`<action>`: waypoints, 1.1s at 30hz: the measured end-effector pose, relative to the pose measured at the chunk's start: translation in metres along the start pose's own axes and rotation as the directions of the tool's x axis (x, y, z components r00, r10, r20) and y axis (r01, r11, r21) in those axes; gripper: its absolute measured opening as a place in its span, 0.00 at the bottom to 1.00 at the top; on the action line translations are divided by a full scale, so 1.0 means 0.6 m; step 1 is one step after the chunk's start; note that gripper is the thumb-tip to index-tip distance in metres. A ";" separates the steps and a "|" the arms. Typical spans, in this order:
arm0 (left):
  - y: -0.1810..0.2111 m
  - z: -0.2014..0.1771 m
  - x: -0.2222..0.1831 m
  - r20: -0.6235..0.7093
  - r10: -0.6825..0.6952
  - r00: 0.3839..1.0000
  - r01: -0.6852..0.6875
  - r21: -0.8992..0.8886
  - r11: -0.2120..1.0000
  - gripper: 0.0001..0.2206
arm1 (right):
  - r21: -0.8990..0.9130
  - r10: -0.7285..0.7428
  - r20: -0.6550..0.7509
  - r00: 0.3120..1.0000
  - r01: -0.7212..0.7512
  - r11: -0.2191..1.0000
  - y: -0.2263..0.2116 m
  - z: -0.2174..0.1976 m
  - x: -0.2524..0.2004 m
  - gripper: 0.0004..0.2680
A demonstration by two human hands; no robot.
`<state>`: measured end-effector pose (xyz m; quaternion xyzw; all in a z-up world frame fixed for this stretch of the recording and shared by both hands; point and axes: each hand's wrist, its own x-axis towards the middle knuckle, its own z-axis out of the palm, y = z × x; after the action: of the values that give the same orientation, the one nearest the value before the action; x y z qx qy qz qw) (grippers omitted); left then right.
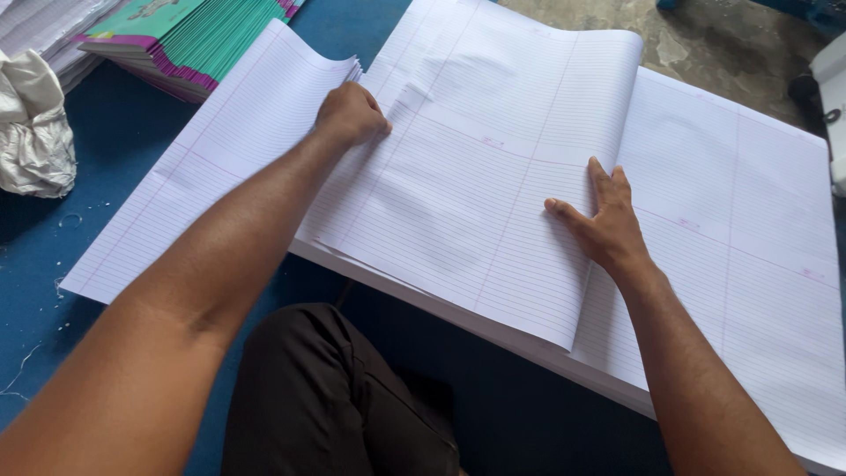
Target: The person folds large lined paper sheets in half using a small wooden block to press the crease. They then flip the folded stack to the left side of the table and repeat the process with the next sheet.
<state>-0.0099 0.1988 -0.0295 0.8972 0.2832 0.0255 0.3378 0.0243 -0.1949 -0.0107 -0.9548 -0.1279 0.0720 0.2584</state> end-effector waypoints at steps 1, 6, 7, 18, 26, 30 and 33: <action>-0.009 -0.004 0.004 -0.011 -0.011 1.000 0.010 -0.010 1.000 0.09 | 0.003 -0.003 0.001 1.000 0.003 1.000 -0.004 0.005 0.001 0.39; -0.044 -0.026 0.020 -0.050 -0.017 0.999 0.016 -0.018 1.000 0.09 | -0.005 -0.077 -0.002 0.997 0.077 0.997 -0.015 0.022 0.005 0.39; -0.048 -0.029 0.022 -0.056 -0.029 0.998 0.028 -0.023 0.999 0.09 | -0.008 -0.070 0.005 0.998 0.070 0.998 -0.017 0.025 0.007 0.39; -0.065 -0.041 0.028 -0.067 -0.036 0.997 0.033 -0.053 0.998 0.08 | -0.058 -0.085 0.001 0.996 0.085 0.995 -0.021 0.042 0.015 0.39; -0.065 -0.034 0.020 -0.107 -0.035 0.994 0.027 -0.078 0.997 0.08 | 0.017 -0.063 0.014 0.998 0.062 0.998 -0.043 0.030 0.000 0.29; -0.068 -0.033 0.021 -0.111 -0.027 0.993 0.019 -0.078 0.997 0.07 | 0.060 -0.030 0.003 1.000 0.030 0.998 -0.057 0.027 -0.009 0.28; -0.071 -0.031 0.023 -0.108 -0.038 0.993 0.028 -0.093 0.995 0.06 | 0.023 -0.034 0.003 0.999 0.034 0.999 -0.059 0.026 -0.012 0.28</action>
<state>-0.0236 0.2432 -0.0438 0.8733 0.3146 0.0820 0.3627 0.0067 -0.1599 -0.0053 -0.9493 -0.1437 0.0709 0.2703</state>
